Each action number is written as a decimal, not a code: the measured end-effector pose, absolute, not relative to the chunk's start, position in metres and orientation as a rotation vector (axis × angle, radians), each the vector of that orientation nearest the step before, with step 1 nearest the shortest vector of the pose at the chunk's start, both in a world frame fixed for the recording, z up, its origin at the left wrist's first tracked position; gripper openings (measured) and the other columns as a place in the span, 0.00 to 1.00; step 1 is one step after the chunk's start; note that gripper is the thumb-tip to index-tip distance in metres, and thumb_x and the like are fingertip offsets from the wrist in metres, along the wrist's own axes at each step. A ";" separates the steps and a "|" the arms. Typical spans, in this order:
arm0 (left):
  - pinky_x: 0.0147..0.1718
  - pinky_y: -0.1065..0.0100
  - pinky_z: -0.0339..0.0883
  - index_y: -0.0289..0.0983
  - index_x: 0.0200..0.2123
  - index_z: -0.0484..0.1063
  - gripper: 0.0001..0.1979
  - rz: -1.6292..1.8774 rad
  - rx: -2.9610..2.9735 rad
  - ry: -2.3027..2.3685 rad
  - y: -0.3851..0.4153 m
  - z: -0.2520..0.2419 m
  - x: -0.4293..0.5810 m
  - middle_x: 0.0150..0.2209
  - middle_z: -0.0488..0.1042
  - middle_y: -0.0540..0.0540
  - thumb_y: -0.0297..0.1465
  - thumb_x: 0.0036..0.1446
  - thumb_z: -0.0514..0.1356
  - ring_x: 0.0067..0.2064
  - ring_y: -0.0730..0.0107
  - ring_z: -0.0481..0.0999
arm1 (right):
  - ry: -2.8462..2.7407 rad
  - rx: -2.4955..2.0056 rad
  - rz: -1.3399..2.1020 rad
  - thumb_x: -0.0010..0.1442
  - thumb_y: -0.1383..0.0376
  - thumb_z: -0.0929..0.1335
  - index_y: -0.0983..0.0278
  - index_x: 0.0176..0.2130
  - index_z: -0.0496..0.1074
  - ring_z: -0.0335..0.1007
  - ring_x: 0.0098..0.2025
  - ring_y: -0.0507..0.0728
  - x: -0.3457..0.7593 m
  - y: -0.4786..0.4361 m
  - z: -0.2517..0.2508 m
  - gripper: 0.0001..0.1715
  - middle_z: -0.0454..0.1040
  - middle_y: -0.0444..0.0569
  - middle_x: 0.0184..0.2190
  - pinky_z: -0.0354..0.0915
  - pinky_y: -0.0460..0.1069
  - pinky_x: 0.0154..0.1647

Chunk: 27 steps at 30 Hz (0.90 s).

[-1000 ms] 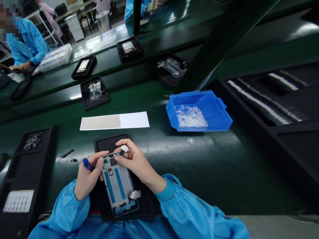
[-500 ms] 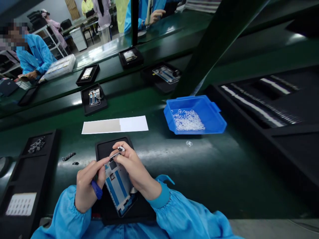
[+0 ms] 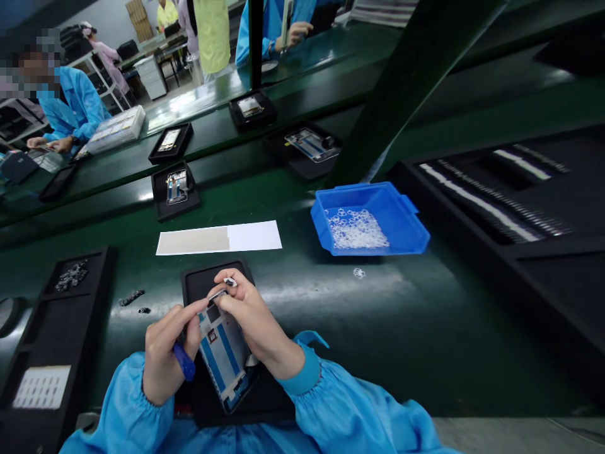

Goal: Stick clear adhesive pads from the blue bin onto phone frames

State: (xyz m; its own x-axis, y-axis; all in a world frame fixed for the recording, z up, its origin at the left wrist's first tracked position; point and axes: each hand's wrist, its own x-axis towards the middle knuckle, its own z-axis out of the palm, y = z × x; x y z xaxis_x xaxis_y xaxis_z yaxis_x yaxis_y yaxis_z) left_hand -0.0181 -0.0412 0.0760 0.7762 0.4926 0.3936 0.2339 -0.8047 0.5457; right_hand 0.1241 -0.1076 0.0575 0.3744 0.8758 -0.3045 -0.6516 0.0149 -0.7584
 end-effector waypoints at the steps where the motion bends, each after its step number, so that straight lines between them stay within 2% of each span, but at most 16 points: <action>1: 0.23 0.73 0.57 0.38 0.51 0.73 0.17 0.734 2.496 0.549 -0.041 0.076 -0.018 0.25 0.65 0.52 0.22 0.64 0.52 0.23 0.77 0.65 | -0.284 -0.989 1.210 0.43 0.67 0.69 0.58 0.36 0.64 0.63 0.27 0.51 0.124 -0.107 0.058 0.18 0.71 0.38 0.25 0.60 0.48 0.32; 10: 0.24 0.74 0.60 0.38 0.50 0.73 0.16 0.755 2.470 0.553 -0.041 0.075 -0.018 0.26 0.69 0.51 0.23 0.65 0.51 0.23 0.77 0.67 | -0.266 -0.996 1.190 0.41 0.67 0.70 0.58 0.37 0.64 0.63 0.25 0.51 0.124 -0.106 0.054 0.20 0.70 0.38 0.24 0.60 0.47 0.30; 15: 0.30 0.74 0.68 0.40 0.50 0.74 0.15 0.752 2.329 0.579 -0.034 0.067 -0.016 0.34 0.77 0.47 0.25 0.65 0.52 0.30 0.74 0.74 | -0.337 -1.041 1.175 0.45 0.65 0.71 0.58 0.39 0.64 0.65 0.24 0.50 0.128 -0.106 0.051 0.20 0.71 0.37 0.24 0.63 0.47 0.30; 18: 0.36 0.72 0.72 0.40 0.49 0.74 0.14 0.683 2.241 0.667 -0.022 0.053 -0.010 0.38 0.79 0.46 0.28 0.65 0.53 0.35 0.71 0.78 | -0.531 -1.234 0.944 0.52 0.61 0.71 0.57 0.43 0.64 0.74 0.35 0.55 0.139 -0.109 0.045 0.19 0.78 0.44 0.37 0.68 0.52 0.40; 21: 0.41 0.68 0.73 0.40 0.54 0.71 0.17 0.571 2.246 0.761 -0.008 0.040 -0.004 0.39 0.79 0.46 0.28 0.64 0.54 0.39 0.68 0.79 | -0.609 -1.405 0.552 0.56 0.58 0.70 0.56 0.43 0.65 0.71 0.53 0.61 0.155 -0.113 0.029 0.15 0.77 0.50 0.49 0.62 0.59 0.58; 24: 0.50 0.65 0.71 0.42 0.57 0.68 0.20 0.551 2.317 0.849 0.003 0.038 -0.008 0.50 0.75 0.44 0.30 0.63 0.56 0.51 0.64 0.76 | -0.586 -1.475 0.385 0.58 0.56 0.68 0.56 0.44 0.65 0.68 0.58 0.63 0.166 -0.118 0.005 0.15 0.75 0.53 0.52 0.59 0.62 0.61; 27: 0.50 0.65 0.71 0.43 0.56 0.70 0.18 0.513 2.330 0.936 0.004 0.039 -0.030 0.52 0.73 0.43 0.34 0.63 0.55 0.54 0.62 0.75 | -0.600 -1.544 0.402 0.59 0.55 0.67 0.56 0.46 0.65 0.68 0.59 0.65 0.165 -0.123 -0.018 0.16 0.74 0.54 0.54 0.62 0.63 0.60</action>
State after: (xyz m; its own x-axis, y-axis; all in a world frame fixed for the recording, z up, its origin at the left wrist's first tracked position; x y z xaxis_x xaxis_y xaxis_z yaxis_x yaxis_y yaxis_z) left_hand -0.0297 0.0042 0.0388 0.6813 0.7195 0.1346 0.5006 -0.5921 0.6315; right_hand 0.1650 -0.1232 -0.0175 0.7966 0.5952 0.1063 0.1272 0.0069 -0.9919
